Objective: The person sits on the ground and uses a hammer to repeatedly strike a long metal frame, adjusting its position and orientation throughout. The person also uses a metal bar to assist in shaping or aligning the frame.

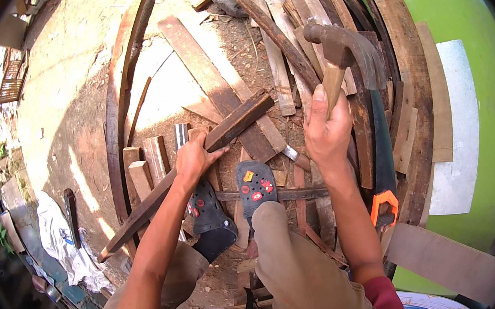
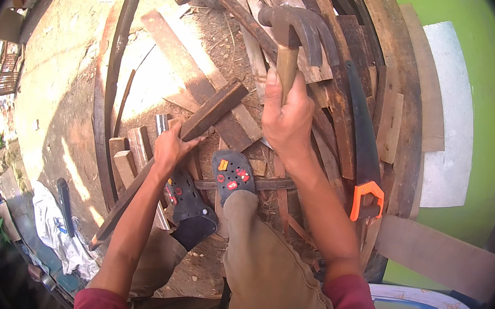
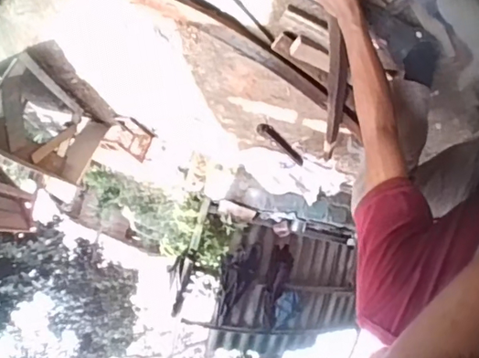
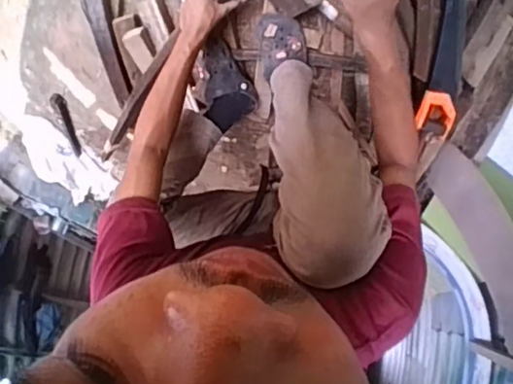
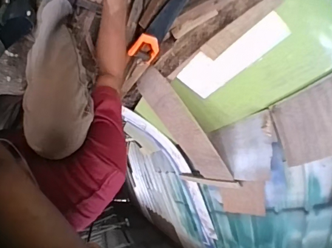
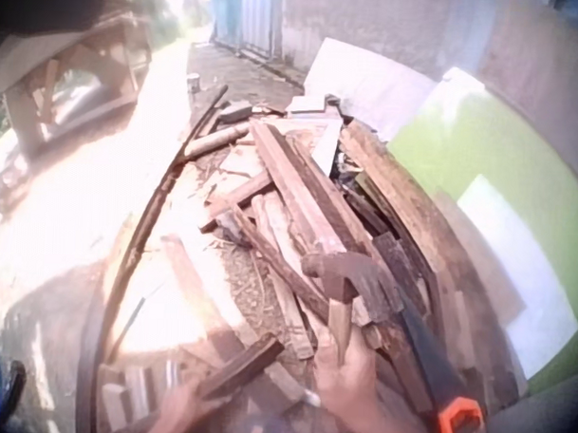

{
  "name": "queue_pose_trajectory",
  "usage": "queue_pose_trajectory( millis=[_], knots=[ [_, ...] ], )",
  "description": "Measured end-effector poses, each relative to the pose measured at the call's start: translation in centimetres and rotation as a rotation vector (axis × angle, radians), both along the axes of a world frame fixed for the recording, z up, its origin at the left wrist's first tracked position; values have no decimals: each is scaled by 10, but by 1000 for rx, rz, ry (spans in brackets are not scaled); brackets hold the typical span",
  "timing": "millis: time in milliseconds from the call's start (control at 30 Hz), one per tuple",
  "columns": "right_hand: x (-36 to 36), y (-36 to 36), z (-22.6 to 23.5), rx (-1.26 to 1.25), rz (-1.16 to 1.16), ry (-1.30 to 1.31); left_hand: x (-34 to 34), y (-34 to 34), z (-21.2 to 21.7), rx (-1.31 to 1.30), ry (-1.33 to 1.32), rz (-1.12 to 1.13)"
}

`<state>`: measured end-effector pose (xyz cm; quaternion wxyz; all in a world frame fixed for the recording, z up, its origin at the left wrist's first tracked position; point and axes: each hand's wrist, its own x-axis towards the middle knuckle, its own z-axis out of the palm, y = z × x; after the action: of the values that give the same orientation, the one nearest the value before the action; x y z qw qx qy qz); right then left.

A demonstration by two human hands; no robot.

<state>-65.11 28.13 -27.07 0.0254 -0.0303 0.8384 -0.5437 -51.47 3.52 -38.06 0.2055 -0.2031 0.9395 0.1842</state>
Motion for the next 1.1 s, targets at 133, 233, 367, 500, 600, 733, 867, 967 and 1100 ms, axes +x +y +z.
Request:
queue_pose_trajectory(
  millis=[133,233,367,500,600,733,867,967,1100],
  knots=[
    [19,16,-59,300,160,-139,-3,1,4,26,6,-3],
    [18,14,-48,196,131,-104,2,-1,-2,17,20,-3],
    [16,7,-16,-1,16,-33,1,0,0,13,1,11],
    [25,6,-55,106,31,159,-1,5,3,0,-10,0],
    [26,24,-65,290,119,-161,-2,3,2,16,-20,4],
    [22,16,-15,131,24,-2,7,-1,-3,21,3,13],
    [26,10,-20,131,63,145,0,0,-2,11,13,3],
    [34,20,-62,412,242,-230,-7,5,4,41,-7,16],
    [62,47,-117,261,62,-168,-5,-9,-11,98,60,-36]
  ],
)
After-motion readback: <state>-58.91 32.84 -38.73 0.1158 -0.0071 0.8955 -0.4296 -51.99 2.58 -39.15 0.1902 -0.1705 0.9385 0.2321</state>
